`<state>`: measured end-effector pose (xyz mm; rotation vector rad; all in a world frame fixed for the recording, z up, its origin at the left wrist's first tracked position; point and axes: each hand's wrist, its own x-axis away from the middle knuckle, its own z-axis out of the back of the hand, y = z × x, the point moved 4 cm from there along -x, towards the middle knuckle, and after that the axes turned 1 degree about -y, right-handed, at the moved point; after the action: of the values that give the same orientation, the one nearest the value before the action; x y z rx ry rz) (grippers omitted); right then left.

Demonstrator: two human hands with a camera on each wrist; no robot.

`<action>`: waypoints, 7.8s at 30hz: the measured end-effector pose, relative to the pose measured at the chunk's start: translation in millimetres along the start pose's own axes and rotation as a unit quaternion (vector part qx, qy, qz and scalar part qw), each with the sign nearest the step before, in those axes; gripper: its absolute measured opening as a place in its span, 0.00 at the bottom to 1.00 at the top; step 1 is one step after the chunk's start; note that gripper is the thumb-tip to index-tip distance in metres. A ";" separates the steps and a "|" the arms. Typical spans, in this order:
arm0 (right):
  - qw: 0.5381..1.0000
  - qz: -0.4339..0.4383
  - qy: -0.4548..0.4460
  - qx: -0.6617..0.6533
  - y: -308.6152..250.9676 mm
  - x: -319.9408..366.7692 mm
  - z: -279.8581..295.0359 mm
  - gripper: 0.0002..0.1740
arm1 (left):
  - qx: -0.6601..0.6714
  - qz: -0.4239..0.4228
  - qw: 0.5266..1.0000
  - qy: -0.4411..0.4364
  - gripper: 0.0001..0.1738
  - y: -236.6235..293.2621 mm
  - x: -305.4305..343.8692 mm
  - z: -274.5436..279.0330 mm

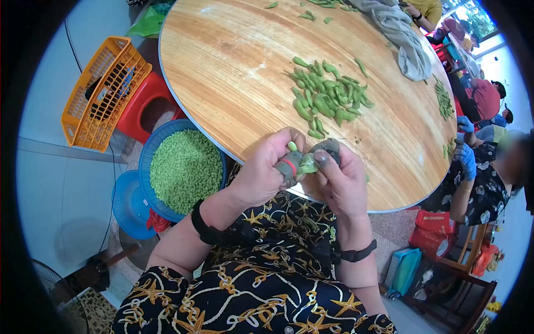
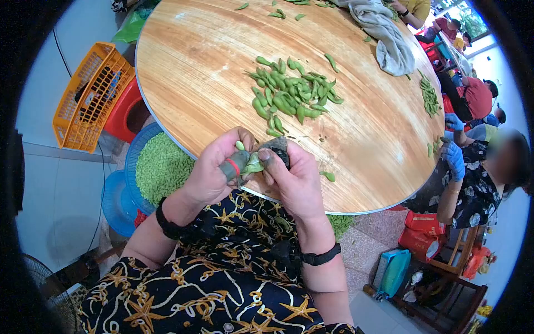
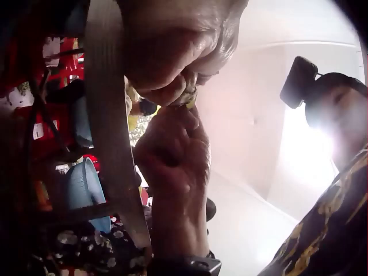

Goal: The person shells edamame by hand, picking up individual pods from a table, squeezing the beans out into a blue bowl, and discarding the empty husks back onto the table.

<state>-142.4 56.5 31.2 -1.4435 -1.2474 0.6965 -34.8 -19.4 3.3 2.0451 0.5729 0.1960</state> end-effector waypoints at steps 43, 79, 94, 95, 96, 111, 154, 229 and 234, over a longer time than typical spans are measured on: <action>0.999 -0.040 0.034 0.009 -5.9 21.3 16.1 0.11 | 0.058 -0.017 0.990 0.128 0.07 -2.3 -13.2 -32.0; 0.979 0.068 0.027 0.190 -7.8 17.0 9.9 0.08 | -0.038 -0.041 0.990 0.130 0.08 -5.5 -7.2 -21.1; 0.745 0.153 0.130 0.636 -20.0 -39.2 4.7 0.11 | -0.209 0.080 0.970 0.092 0.14 12.9 6.0 -1.0; 0.754 0.184 0.146 0.614 -21.7 -35.9 10.5 0.10 | -0.206 0.080 0.971 0.093 0.14 11.5 6.0 -4.0; 0.781 0.213 0.161 0.565 -27.0 -30.6 18.1 0.08 | -0.269 0.038 0.956 0.111 0.12 14.0 4.2 -7.2; 0.999 -0.049 -0.021 -0.013 -11.5 24.5 24.3 0.13 | 0.003 0.029 0.978 0.204 0.13 -3.9 -12.0 -30.5; 0.689 0.124 0.182 0.691 -13.7 -19.0 24.0 0.14 | -0.393 -0.039 0.915 0.075 0.11 13.7 -2.6 -15.1; 0.979 0.033 0.102 0.175 -14.1 30.3 41.7 0.06 | -0.249 -0.024 0.963 0.101 0.09 4.8 -13.9 -43.5; 0.977 0.035 0.084 0.193 -9.0 31.1 43.0 0.05 | -0.410 -0.080 0.906 0.069 0.09 12.8 -14.4 -45.9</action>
<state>-175.2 99.1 34.1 -1.1989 -0.8757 0.7979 -60.0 3.8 39.4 1.1656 0.6086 0.4090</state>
